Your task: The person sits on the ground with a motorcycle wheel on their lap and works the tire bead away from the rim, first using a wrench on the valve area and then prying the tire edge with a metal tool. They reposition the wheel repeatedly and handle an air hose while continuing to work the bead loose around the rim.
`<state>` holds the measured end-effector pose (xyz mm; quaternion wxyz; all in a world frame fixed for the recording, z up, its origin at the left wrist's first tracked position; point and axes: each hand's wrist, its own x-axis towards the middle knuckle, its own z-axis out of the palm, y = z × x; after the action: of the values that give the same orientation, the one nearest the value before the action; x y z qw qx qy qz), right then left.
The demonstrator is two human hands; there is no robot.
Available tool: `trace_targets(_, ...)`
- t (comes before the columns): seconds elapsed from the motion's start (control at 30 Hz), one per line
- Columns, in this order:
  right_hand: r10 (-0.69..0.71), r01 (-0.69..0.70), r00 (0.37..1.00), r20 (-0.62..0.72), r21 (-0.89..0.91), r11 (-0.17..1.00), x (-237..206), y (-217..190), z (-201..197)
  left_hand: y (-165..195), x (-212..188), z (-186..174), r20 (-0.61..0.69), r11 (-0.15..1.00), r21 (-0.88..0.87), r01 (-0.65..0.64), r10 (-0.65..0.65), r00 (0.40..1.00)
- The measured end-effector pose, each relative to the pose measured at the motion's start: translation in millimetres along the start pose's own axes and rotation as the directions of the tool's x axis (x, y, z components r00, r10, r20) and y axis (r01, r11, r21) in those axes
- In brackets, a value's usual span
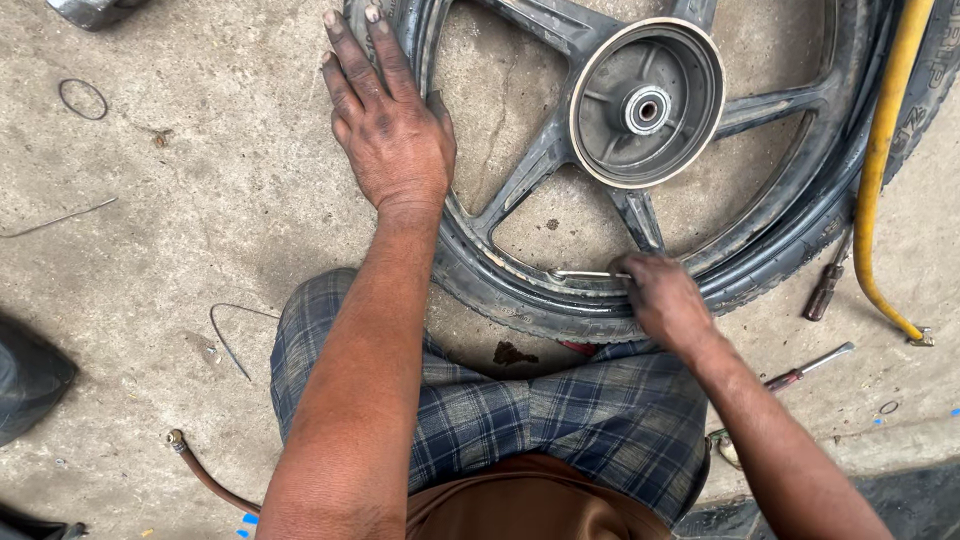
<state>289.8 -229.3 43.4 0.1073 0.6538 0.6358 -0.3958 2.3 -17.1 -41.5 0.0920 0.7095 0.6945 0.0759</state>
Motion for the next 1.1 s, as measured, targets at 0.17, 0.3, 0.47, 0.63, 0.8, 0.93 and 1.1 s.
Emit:
trace_targets(0.17,-0.319,0.320,0.947,0.030,-0.148,0.936,20,-69,-38,6,4,-14,0.031,0.999,0.006,0.047,-0.048,0.998)
trace_targets(0.3,-0.279,0.297,0.953,0.115,-0.184,0.937,92,-129,-55,7,4,-19,0.105,0.999,-0.020,0.048,-0.046,0.993)
trace_targets(0.47,0.005,0.124,0.890,-0.457,0.253,0.960,75,-86,-85,2,5,-13,0.042,1.000,0.005,0.024,-0.024,0.999)
trace_targets(0.63,0.117,-0.111,0.993,-0.010,0.226,0.968,22,-23,-53,1,3,-6,0.054,1.000,0.009,0.018,-0.019,0.998)
trace_targets(0.8,-0.046,0.062,0.992,-0.121,0.132,0.989,-10,-2,-8,1,-1,-3,0.009,1.000,0.009,0.019,-0.019,1.000)
trace_targets(0.93,-0.067,0.077,0.991,-0.115,0.083,0.994,-17,6,0,-1,-2,4,-0.043,1.000,0.006,-0.014,0.014,0.999)
trace_targets(1.1,0.055,-0.058,0.995,0.080,0.037,0.998,2,5,-7,-4,-2,10,-0.034,1.000,0.013,-0.022,0.023,0.999)
